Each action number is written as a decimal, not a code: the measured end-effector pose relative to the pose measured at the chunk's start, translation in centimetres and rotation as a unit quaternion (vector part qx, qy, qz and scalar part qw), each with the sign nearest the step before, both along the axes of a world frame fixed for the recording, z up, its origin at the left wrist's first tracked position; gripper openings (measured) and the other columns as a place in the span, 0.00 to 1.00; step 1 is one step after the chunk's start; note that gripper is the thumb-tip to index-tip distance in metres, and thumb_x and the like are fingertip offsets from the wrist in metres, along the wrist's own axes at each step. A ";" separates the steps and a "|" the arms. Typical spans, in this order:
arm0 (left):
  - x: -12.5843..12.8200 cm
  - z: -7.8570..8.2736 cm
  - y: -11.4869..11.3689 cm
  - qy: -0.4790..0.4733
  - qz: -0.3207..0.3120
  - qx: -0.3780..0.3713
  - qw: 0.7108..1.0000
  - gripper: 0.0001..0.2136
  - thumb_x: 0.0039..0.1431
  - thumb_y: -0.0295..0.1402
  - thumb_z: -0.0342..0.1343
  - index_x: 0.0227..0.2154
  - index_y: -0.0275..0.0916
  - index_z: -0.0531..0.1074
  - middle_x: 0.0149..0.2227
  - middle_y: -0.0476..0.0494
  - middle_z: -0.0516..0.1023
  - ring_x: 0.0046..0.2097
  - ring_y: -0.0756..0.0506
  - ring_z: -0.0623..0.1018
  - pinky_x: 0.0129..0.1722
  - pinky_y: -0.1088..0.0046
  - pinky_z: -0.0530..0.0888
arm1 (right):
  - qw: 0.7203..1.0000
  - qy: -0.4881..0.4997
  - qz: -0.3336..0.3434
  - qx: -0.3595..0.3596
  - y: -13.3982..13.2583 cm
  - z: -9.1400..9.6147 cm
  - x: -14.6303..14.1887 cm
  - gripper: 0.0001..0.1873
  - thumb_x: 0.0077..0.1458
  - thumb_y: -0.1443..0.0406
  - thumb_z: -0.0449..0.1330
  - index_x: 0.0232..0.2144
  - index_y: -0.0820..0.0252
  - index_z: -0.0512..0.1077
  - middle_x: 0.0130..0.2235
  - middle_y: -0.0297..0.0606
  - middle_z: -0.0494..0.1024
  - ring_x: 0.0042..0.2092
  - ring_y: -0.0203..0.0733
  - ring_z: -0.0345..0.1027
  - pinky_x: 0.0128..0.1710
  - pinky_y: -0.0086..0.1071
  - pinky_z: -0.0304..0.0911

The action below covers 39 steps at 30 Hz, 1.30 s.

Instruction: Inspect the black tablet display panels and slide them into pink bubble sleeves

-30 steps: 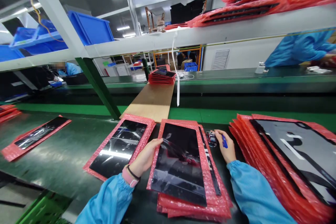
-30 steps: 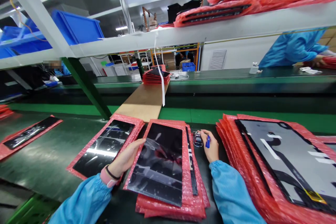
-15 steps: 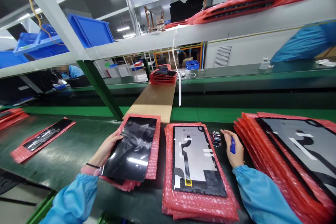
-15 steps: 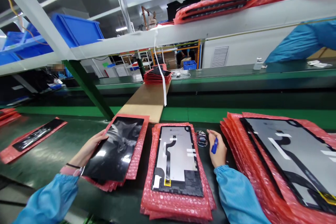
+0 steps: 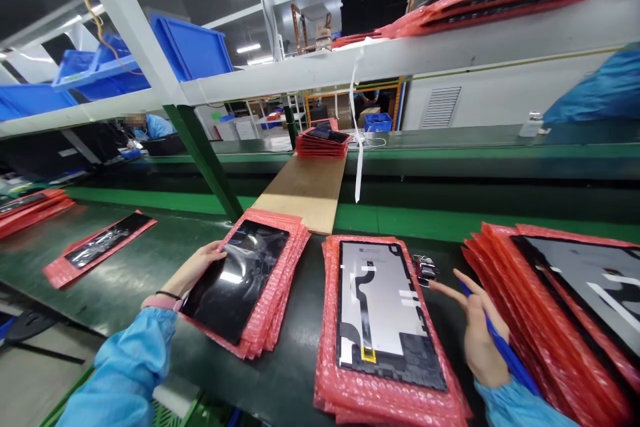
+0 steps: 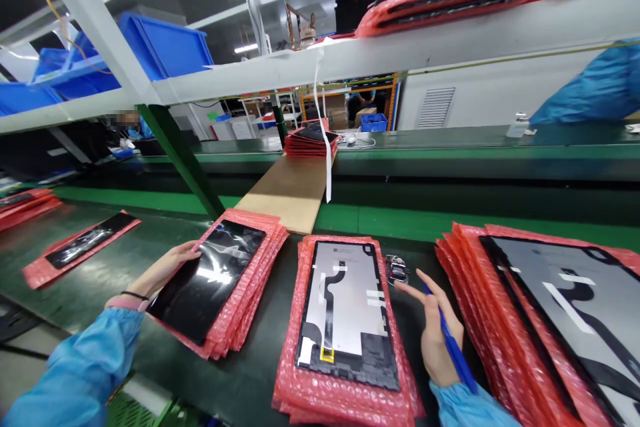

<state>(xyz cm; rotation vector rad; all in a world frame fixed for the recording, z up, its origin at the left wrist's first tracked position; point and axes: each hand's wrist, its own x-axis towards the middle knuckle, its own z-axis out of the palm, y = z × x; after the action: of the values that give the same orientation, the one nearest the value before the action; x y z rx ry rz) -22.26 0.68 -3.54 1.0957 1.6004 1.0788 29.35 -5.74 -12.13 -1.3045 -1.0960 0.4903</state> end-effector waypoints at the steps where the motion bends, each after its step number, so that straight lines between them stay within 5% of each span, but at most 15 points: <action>1: -0.1 0.2 0.2 0.023 0.014 0.013 1.000 0.21 0.36 0.33 0.65 0.37 0.34 0.73 0.35 0.38 0.80 0.43 0.33 0.79 0.47 0.55 0.72 | 1.000 0.006 0.019 -0.004 -0.5 0.1 0.0 0.28 0.63 0.51 0.41 0.54 0.62 0.67 0.33 0.42 0.79 0.36 0.46 0.72 0.45 0.44 0.64; 4: 0.8 0.9 0.6 0.083 0.060 0.072 0.992 0.18 0.32 0.31 0.65 0.33 0.38 0.72 0.47 0.36 0.76 0.60 0.30 0.63 0.58 0.52 0.61 | 0.996 0.008 0.081 -0.024 -1.8 0.7 -0.3 0.25 0.62 0.52 0.45 0.46 0.61 0.73 0.28 0.39 0.75 0.26 0.40 0.66 0.32 0.36 0.65; 7: 4.0 1.0 0.4 0.096 0.068 0.120 0.986 0.19 0.35 0.32 0.63 0.36 0.40 0.70 0.57 0.38 0.67 0.66 0.33 0.52 0.62 0.54 0.53 | 0.989 -0.007 0.140 -0.056 -2.8 1.8 -1.4 0.17 0.58 0.55 0.54 0.42 0.59 0.72 0.29 0.38 0.75 0.27 0.39 0.68 0.26 0.31 0.64; 10: 9.1 0.6 -0.7 0.053 0.021 0.120 0.991 0.21 0.40 0.35 0.62 0.41 0.39 0.69 0.54 0.37 0.69 0.62 0.34 0.61 0.60 0.54 0.58 | 0.981 -0.037 0.173 -0.082 -3.5 2.7 -2.7 0.12 0.56 0.55 0.57 0.36 0.57 0.70 0.29 0.36 0.76 0.29 0.40 0.71 0.28 0.29 0.65; 13: 14.8 0.3 -2.5 -0.048 -0.094 0.061 0.993 0.19 0.43 0.34 0.62 0.41 0.37 0.71 0.42 0.38 0.76 0.45 0.38 0.76 0.49 0.57 0.70 | 0.976 -0.084 0.172 -0.102 -3.7 3.1 -3.7 0.14 0.51 0.55 0.61 0.22 0.58 0.67 0.22 0.31 0.69 0.24 0.36 0.65 0.24 0.27 0.59; 15: 18.0 0.3 -3.7 -0.123 -0.158 0.007 0.980 0.17 0.44 0.33 0.62 0.39 0.34 0.72 0.38 0.37 0.77 0.39 0.40 0.78 0.44 0.58 0.73 | 0.976 -0.113 0.155 -0.107 -3.6 3.1 -4.0 0.21 0.49 0.54 0.62 0.16 0.57 0.60 0.17 0.28 0.60 0.20 0.33 0.57 0.21 0.28 0.53; 18: 21.1 0.4 -4.9 -0.207 -0.204 -0.055 0.955 0.14 0.46 0.29 0.62 0.38 0.33 0.74 0.40 0.34 0.77 0.44 0.40 0.78 0.48 0.60 0.72 | 0.975 -0.143 0.136 -0.105 -3.4 3.0 -4.2 0.24 0.51 0.54 0.59 0.14 0.57 0.54 0.16 0.27 0.55 0.20 0.33 0.52 0.21 0.29 0.49; 28: 23.5 -0.4 -4.3 -0.291 -0.162 -0.127 0.935 0.14 0.41 0.19 0.60 0.34 0.35 0.73 0.39 0.40 0.77 0.43 0.47 0.75 0.46 0.72 0.68 | 0.973 -0.145 0.136 -0.114 -3.5 3.6 -4.7 0.20 0.48 0.56 0.59 0.14 0.56 0.56 0.16 0.27 0.57 0.20 0.34 0.53 0.23 0.29 0.49; 34: 23.7 0.0 -2.7 -0.306 -0.135 -0.152 0.930 0.11 0.43 0.22 0.61 0.33 0.36 0.71 0.29 0.46 0.76 0.30 0.50 0.75 0.34 0.72 0.70 | 0.985 -0.041 0.121 -0.118 -3.3 2.7 -4.2 0.22 0.50 0.54 0.60 0.14 0.57 0.56 0.17 0.27 0.57 0.21 0.33 0.53 0.23 0.29 0.50; 39: 26.8 -0.3 -2.1 -0.305 -0.183 -0.151 0.922 0.12 0.38 0.21 0.64 0.29 0.33 0.74 0.26 0.44 0.78 0.27 0.47 0.77 0.30 0.72 0.72 | 0.977 0.070 0.162 -0.116 -3.0 2.7 -4.0 0.20 0.52 0.51 0.60 0.20 0.57 0.60 0.17 0.26 0.60 0.20 0.33 0.55 0.21 0.27 0.53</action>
<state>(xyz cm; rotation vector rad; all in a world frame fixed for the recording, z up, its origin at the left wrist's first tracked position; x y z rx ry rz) 4.49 -1.40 -3.81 0.7110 0.9695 0.7797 25.31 -8.75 -9.39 -1.2735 -1.1635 0.9650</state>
